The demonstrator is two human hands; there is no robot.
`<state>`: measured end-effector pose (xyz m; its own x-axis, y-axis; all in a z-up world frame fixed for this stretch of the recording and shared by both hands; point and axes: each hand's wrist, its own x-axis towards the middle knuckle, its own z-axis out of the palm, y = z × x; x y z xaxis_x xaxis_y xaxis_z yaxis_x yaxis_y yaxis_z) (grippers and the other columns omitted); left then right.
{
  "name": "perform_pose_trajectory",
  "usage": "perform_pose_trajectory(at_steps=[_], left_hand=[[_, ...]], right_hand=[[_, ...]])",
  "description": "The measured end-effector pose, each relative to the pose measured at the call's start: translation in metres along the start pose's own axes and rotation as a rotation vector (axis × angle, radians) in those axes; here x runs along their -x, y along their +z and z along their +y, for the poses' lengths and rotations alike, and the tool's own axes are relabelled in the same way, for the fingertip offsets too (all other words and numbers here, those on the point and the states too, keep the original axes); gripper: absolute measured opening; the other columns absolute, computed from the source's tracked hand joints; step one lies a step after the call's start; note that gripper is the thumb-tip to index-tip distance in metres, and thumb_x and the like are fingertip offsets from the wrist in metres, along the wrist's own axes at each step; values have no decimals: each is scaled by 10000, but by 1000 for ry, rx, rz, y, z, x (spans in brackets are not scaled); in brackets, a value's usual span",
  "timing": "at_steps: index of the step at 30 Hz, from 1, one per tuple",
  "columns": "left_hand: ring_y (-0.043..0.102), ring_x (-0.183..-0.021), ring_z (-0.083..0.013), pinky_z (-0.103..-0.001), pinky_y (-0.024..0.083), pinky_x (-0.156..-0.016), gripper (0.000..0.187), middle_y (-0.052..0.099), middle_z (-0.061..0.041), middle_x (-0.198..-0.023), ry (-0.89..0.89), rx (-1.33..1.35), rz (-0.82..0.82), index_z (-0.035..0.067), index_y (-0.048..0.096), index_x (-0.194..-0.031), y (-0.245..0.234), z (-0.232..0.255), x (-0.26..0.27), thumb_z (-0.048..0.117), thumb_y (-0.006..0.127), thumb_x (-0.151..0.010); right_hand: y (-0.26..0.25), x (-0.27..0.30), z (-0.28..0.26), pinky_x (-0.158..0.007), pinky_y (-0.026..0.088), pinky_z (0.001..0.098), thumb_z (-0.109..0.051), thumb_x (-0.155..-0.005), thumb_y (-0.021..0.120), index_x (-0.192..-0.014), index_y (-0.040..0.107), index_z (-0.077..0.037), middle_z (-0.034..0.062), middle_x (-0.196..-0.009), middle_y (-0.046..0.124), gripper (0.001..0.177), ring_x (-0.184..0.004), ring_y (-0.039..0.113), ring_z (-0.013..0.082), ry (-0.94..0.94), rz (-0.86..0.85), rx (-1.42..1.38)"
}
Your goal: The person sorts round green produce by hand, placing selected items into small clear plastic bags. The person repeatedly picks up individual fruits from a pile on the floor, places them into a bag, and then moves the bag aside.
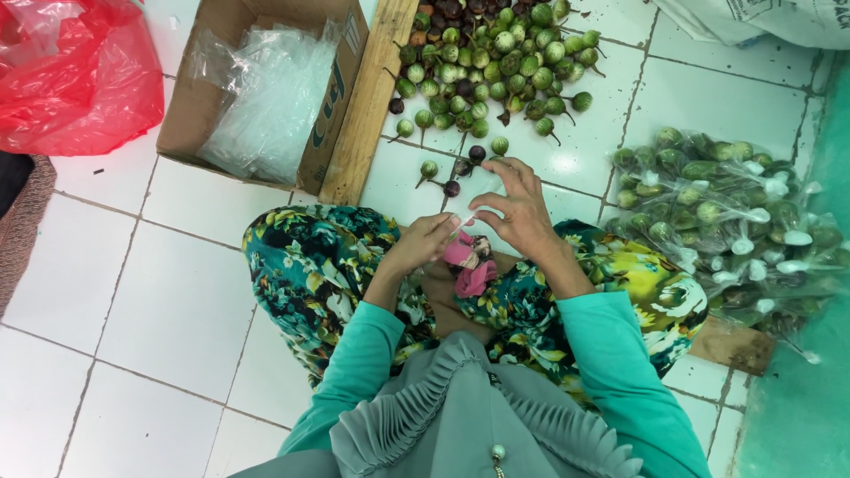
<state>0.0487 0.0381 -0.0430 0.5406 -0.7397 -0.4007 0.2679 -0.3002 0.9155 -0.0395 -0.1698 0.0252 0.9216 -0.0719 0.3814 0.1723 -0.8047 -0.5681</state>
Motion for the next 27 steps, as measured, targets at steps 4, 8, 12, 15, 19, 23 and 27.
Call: perform_pose_trajectory(at_steps=[4,8,12,15,19,23,27], left_hand=[[536,-532,-109,-258,511,-452,373,547,-53,-680,42,-62,2,19,681,-1289,4,63,31,293,633,-1040],[672,-1139,-343,-491,509,-1003,387,733,-256,-1172,98,-200,41,107,693,-1355,6,73,43,328,636,-1043],[661,-1184,-414,-522,505,-1006,372,741,-217,-1185,115,-347,44,182,706,-1341,6,83,44,386,560,-1066],[669,-1177,-409,-515,511,-1004,368,748,-195,-1186,118,-373,29,193,714,-1330,7,81,41,388,530,-1078],[691,-1144,-389,-499,523,-988,354,779,-151,-1107,123,-378,22,222,732,-1299,9,76,30,411,532,-1077],[705,-1076,-412,-521,539,-954,361,780,-172,-1006,132,-466,46,217,748,-1242,12,86,31,432,509,-1078],[706,-1044,-440,-537,545,-919,359,777,-176,-953,108,-516,73,222,751,-1212,3,74,25,444,503,-1075]], right_hand=[[-1,3,14,-1066,347,475,-265,-908,797,-954,767,-247,54,-1445,538,58,-1409,398,337,-17,-7,42],[-8,8,30,-1107,317,502,-389,-889,798,-903,764,-262,17,-1418,573,133,-1436,389,304,112,-127,20],[-20,7,44,-1099,316,533,-392,-911,799,-899,764,-201,35,-1360,616,194,-1404,427,312,227,-201,-65],[-28,6,43,-1101,311,544,-395,-907,799,-885,771,-179,58,-1341,638,220,-1399,440,329,292,-252,-109],[-34,7,54,-1120,293,576,-437,-878,825,-849,763,-145,83,-1324,644,300,-1390,457,343,340,-261,-124],[-42,8,60,-1071,347,574,-430,-854,868,-753,723,-109,101,-1223,670,367,-1316,521,360,319,-173,-87],[-31,18,91,-975,470,508,-384,-923,866,-739,707,-88,131,-1115,704,382,-1148,634,381,290,-31,-10]])
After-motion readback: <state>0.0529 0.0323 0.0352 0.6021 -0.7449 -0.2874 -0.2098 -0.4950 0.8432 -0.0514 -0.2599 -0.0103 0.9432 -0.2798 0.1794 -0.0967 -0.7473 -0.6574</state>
